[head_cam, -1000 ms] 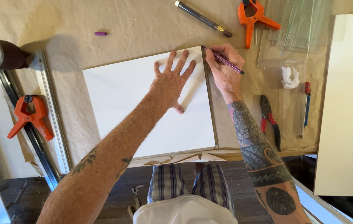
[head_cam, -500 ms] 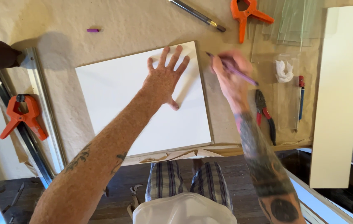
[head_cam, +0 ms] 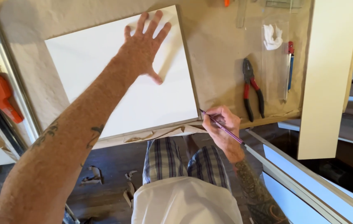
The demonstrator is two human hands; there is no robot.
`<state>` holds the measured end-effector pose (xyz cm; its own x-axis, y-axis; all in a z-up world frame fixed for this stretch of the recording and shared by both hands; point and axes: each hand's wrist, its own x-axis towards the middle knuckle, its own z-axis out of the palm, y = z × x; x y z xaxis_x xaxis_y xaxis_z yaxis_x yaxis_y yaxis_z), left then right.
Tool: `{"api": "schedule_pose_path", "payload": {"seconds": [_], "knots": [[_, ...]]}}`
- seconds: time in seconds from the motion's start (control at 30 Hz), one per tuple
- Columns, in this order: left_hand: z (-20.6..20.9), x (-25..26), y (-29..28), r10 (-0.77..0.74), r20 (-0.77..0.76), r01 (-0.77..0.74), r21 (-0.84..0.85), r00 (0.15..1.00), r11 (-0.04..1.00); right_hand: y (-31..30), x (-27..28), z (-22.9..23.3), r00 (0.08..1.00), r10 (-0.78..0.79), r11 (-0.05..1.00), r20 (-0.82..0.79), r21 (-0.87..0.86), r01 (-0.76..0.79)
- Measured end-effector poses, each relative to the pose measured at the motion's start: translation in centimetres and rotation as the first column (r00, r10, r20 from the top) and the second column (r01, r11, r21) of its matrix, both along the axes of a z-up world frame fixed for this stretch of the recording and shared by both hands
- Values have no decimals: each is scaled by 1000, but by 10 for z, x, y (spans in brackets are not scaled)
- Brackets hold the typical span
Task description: Measuring, marking, and scoring a sheet of glass or acrylic on a workbench
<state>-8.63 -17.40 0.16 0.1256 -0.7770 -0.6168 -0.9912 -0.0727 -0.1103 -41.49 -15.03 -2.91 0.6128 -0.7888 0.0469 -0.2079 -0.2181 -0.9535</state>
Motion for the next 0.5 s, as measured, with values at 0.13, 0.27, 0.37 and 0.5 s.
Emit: {"api": "schedule_pose_path", "payload": {"seconds": [0.13, 0.27, 0.37, 0.5], "knots": [[5, -1, -1, 8, 20, -8, 22, 1000, 1000, 3, -6, -10, 999, 3, 999, -36, -53, -5], [4, 1, 2, -2, -6, 1, -37, 1000, 999, 5, -6, -11, 999, 15, 997, -28, -81, -17], [10, 0, 0, 37, -66, -38, -18, 997, 999, 3, -6, -10, 997, 4, 995, -76, -103, -12], [10, 0, 0, 48, -72, -48, -2, 996, 999, 3, -6, -7, 995, 34, 992, -91, -115, -44]]}}
